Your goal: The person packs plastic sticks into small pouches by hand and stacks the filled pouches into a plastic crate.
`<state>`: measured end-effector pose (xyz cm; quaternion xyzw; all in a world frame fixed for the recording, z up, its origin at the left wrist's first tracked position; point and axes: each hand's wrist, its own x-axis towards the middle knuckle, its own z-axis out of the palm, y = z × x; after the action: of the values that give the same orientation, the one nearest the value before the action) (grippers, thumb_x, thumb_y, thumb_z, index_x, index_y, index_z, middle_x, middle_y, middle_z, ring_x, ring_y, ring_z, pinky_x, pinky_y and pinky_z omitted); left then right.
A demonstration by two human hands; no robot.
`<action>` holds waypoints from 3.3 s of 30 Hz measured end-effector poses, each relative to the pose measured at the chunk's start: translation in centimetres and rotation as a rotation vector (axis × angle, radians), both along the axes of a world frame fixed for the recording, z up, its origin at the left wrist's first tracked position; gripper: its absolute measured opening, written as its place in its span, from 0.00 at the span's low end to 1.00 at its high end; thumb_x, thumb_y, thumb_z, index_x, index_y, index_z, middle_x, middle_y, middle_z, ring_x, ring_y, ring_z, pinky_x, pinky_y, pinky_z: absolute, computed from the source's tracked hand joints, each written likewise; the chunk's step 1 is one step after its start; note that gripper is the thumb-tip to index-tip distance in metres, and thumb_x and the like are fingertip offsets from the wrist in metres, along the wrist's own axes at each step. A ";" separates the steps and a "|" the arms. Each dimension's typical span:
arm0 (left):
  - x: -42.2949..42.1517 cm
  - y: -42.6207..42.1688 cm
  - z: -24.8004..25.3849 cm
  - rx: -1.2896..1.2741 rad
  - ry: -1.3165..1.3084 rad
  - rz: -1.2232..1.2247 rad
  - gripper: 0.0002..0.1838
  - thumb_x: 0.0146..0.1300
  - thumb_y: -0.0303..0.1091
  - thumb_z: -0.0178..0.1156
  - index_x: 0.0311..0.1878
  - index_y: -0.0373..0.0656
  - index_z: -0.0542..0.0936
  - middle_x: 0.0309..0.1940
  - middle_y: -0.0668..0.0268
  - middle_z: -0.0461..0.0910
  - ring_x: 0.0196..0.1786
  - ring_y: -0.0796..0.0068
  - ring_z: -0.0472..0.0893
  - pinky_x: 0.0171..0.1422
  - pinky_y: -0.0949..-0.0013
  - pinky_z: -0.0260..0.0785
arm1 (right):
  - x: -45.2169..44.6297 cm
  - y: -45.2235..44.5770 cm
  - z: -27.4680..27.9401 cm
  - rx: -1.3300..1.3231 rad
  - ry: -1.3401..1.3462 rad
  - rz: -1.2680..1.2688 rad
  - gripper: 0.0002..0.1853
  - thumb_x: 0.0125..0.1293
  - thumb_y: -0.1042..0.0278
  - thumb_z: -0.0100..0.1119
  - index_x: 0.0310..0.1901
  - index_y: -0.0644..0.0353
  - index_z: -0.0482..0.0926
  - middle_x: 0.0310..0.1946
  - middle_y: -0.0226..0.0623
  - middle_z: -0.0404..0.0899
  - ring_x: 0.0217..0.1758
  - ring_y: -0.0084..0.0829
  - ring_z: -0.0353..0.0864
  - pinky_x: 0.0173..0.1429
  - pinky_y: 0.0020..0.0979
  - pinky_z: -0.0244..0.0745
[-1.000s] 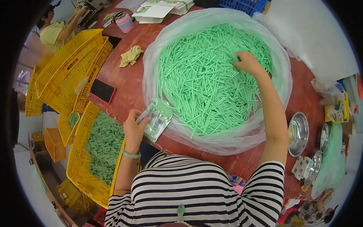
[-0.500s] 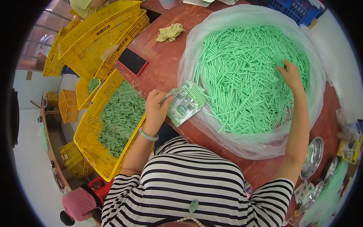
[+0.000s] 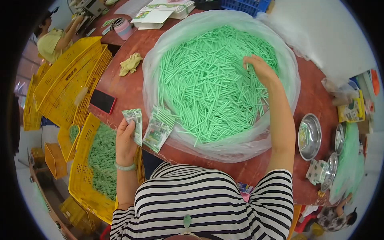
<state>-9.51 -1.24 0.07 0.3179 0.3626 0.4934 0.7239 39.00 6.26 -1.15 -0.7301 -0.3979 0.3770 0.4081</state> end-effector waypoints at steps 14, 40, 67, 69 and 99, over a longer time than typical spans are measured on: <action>11.4 0.2 2.9 0.145 0.115 -0.416 0.06 0.63 0.26 0.58 0.43 0.37 0.77 0.37 0.73 0.79 0.38 0.88 0.73 0.43 0.80 0.66 | -10.2 -6.9 5.1 0.201 1.085 0.252 0.09 0.65 0.69 0.53 0.46 0.58 0.73 0.21 0.24 0.68 0.17 0.15 0.56 0.20 0.18 0.52; 9.8 0.1 0.3 0.593 0.498 -0.158 0.08 0.65 0.29 0.57 0.39 0.32 0.78 0.26 0.68 0.75 0.30 0.81 0.70 0.35 0.76 0.63 | -21.3 -6.4 6.7 0.327 0.583 0.721 0.29 0.72 0.45 0.38 0.51 0.66 0.75 0.50 0.46 0.78 0.60 0.35 0.71 0.63 0.38 0.63; -11.3 -0.7 3.9 0.491 1.052 0.152 0.08 0.50 0.30 0.69 0.34 0.40 0.82 0.30 0.65 0.81 0.36 0.75 0.79 0.40 0.72 0.70 | -23.6 -7.0 8.3 0.455 -0.312 0.766 0.27 0.61 0.82 0.54 0.63 0.64 0.66 0.30 0.29 0.70 0.35 0.20 0.68 0.45 0.22 0.66; -20.1 -1.9 1.4 0.287 1.252 0.155 0.09 0.51 0.29 0.67 0.36 0.39 0.82 0.31 0.67 0.80 0.36 0.77 0.78 0.40 0.72 0.70 | -21.7 -6.2 7.5 0.420 -0.317 0.754 0.24 0.63 0.81 0.52 0.63 0.64 0.67 0.30 0.28 0.68 0.34 0.19 0.67 0.44 0.22 0.66; -13.7 -1.6 -1.5 0.473 1.040 0.465 0.06 0.60 0.23 0.58 0.41 0.40 0.78 0.37 0.68 0.78 0.40 0.79 0.75 0.45 0.75 0.67 | -14.3 -4.8 5.3 0.370 -0.683 0.391 0.05 0.58 0.77 0.59 0.37 0.65 0.77 0.26 0.35 0.72 0.27 0.25 0.71 0.33 0.26 0.66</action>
<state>-23.17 -2.83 -1.42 0.5815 0.6087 0.4857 0.2354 24.73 1.47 4.19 -0.6384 -0.7017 0.1063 0.2979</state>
